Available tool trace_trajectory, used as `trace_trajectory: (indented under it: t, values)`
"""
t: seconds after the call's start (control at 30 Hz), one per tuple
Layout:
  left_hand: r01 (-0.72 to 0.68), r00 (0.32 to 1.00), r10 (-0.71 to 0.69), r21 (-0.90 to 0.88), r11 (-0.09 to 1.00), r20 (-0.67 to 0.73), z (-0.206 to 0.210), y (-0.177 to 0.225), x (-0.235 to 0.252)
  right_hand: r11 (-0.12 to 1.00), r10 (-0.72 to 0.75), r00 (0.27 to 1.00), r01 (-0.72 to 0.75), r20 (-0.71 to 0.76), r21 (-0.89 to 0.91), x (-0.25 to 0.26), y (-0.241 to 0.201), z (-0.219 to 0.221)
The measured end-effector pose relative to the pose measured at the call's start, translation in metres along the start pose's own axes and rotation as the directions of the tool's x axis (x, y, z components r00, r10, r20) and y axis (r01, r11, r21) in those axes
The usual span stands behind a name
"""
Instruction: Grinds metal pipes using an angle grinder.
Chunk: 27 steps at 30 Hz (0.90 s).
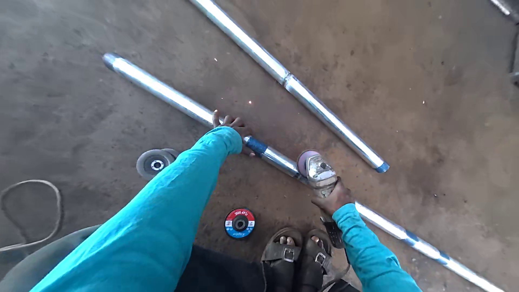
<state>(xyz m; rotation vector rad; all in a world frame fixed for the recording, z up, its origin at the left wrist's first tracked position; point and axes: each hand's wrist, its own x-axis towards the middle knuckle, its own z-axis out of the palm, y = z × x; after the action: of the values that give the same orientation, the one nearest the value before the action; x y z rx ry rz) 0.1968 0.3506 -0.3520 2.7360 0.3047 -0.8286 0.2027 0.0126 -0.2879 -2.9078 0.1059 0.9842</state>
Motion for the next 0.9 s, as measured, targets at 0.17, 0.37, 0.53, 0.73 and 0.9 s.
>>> trace_trajectory:
  t: [0.17,0.37,0.53,0.73,0.9]
  values:
    - [0.001,1.000,-0.001,0.020,1.000,0.009,0.004,0.001,0.001,0.998,0.039,0.999,-0.038,-0.024,0.041,0.011,-0.003,-0.001]
    - [-0.018,0.999,0.018,-0.017,1.000,0.031,-0.003,0.001,0.001,1.000,-0.004,1.000,0.004,-0.015,0.023,0.003,-0.004,-0.001]
    - [-0.042,0.999,0.042,-0.018,0.999,-0.029,0.010,-0.005,0.007,0.999,0.008,0.999,-0.007,-0.035,0.047,0.010,-0.004,0.000]
    - [0.009,0.998,-0.009,0.004,1.000,0.068,-0.009,0.005,0.002,1.000,0.023,1.000,-0.023,-0.010,0.002,0.000,0.000,0.000]
    - [-0.036,0.999,0.036,-0.013,0.999,0.039,-0.003,0.002,0.007,0.998,0.048,0.999,-0.047,-0.019,0.037,0.003,-0.007,-0.002]
